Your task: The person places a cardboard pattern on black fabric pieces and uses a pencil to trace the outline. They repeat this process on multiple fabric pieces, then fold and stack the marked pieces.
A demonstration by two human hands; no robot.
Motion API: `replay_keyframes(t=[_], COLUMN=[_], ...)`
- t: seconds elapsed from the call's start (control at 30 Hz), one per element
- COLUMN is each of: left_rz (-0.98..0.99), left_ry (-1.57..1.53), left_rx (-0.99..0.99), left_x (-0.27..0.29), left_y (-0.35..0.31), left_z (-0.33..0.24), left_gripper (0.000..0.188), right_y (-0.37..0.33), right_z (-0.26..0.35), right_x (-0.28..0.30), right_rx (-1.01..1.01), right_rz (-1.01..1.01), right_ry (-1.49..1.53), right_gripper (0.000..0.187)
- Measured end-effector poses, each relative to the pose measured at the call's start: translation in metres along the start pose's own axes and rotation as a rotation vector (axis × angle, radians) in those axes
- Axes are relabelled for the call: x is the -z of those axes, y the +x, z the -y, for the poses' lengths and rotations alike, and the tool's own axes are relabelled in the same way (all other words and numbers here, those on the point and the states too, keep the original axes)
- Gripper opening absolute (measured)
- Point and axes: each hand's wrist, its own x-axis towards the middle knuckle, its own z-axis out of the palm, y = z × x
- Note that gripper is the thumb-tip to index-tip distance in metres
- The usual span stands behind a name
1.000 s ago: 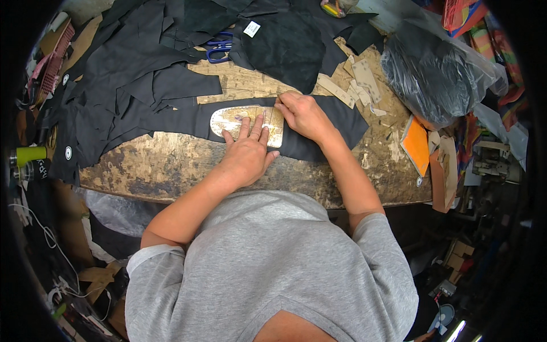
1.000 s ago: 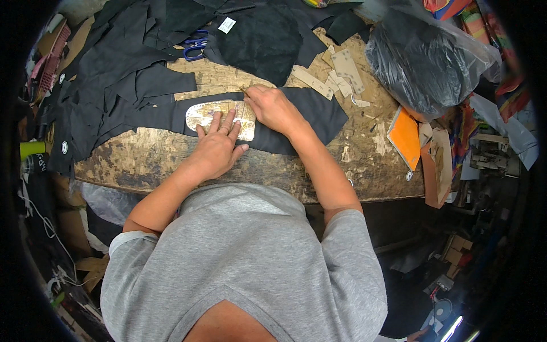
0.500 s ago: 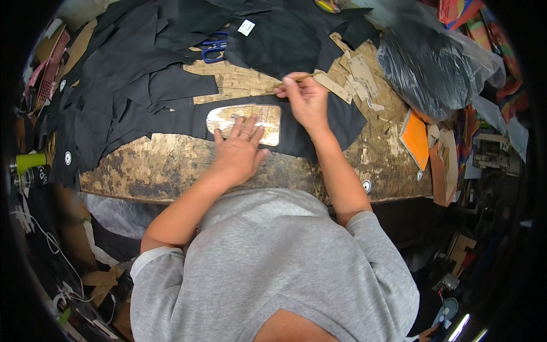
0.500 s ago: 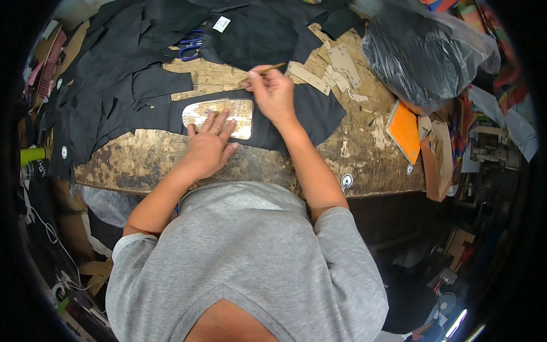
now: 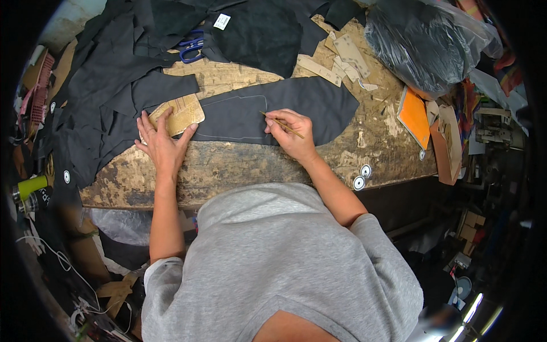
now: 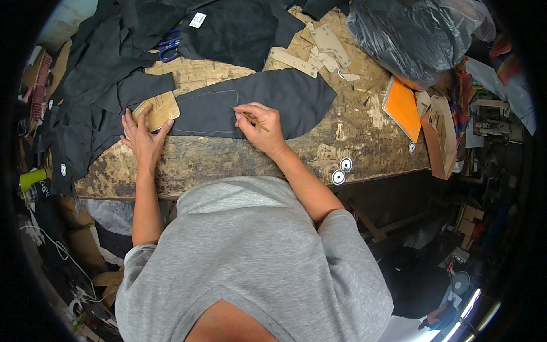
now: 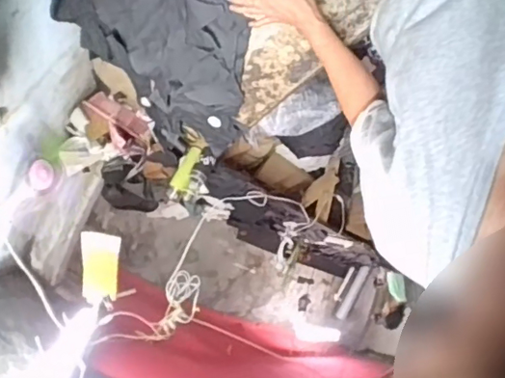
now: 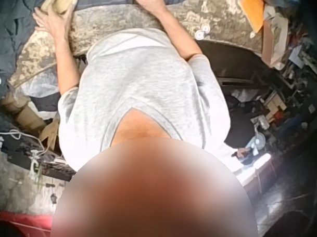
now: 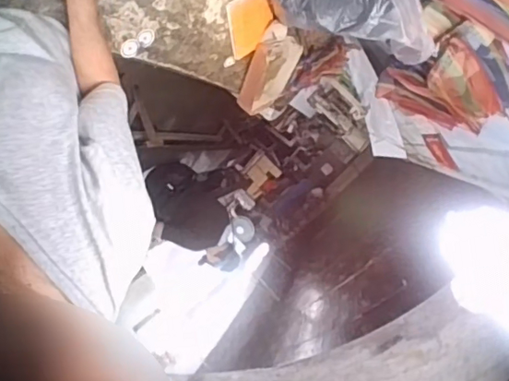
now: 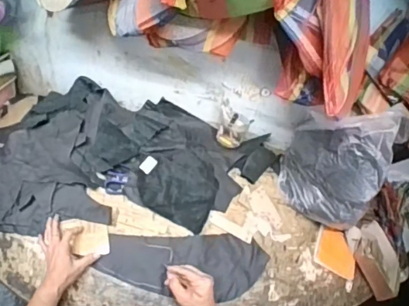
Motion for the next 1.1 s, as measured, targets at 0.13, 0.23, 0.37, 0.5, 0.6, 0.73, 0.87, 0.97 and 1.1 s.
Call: replay_keyframes(t=[0.13, 0.23, 0.37, 0.5, 0.6, 0.73, 0.87, 0.97, 1.1], left_rz=[-0.002, 0.012, -0.006, -0.019, -0.035, -0.041, -0.050, 0.093, 0.189], left_ry=[0.006, 0.013, -0.005, 0.000, -0.007, -0.069, 0.056, -0.273, -0.598], left_rx=[0.035, 0.047, 0.052, 0.038, 0.025, 0.028, 0.070, 0.124, 0.038], left_x=[-0.004, -0.004, -0.005, -0.008, -0.009, -0.001, 0.013, 0.027, 0.052], left_y=[0.004, 0.004, 0.005, 0.005, 0.004, 0.003, 0.002, 0.014, 0.024], left_z=[0.002, 0.001, 0.002, 0.006, 0.007, 0.001, -0.010, -0.009, 0.013], left_gripper=[0.082, 0.087, 0.092, 0.094, 0.094, 0.094, 0.092, 0.090, 0.057], right_y=[-0.006, -0.010, -0.007, -0.006, -0.005, -0.005, -0.005, -0.005, -0.004], right_z=[-0.001, 0.001, 0.004, 0.009, 0.010, 0.009, 0.006, 0.005, 0.004], right_x=[0.004, 0.003, 0.001, 0.001, 0.001, -0.001, 0.001, 0.010, 0.030], right_rx=[-0.056, -0.012, 0.106, 0.101, 0.103, 0.066, 0.112, -0.057, -0.242], right_rz=[-0.002, 0.034, 0.126, 0.095, 0.100, 0.040, 0.082, 0.034, -0.215], right_ry=[-0.037, -0.115, -0.245, -0.306, -0.288, -0.236, -0.312, -0.105, 0.358], right_gripper=[0.007, 0.004, 0.002, 0.003, 0.004, 0.004, 0.003, 0.005, 0.013])
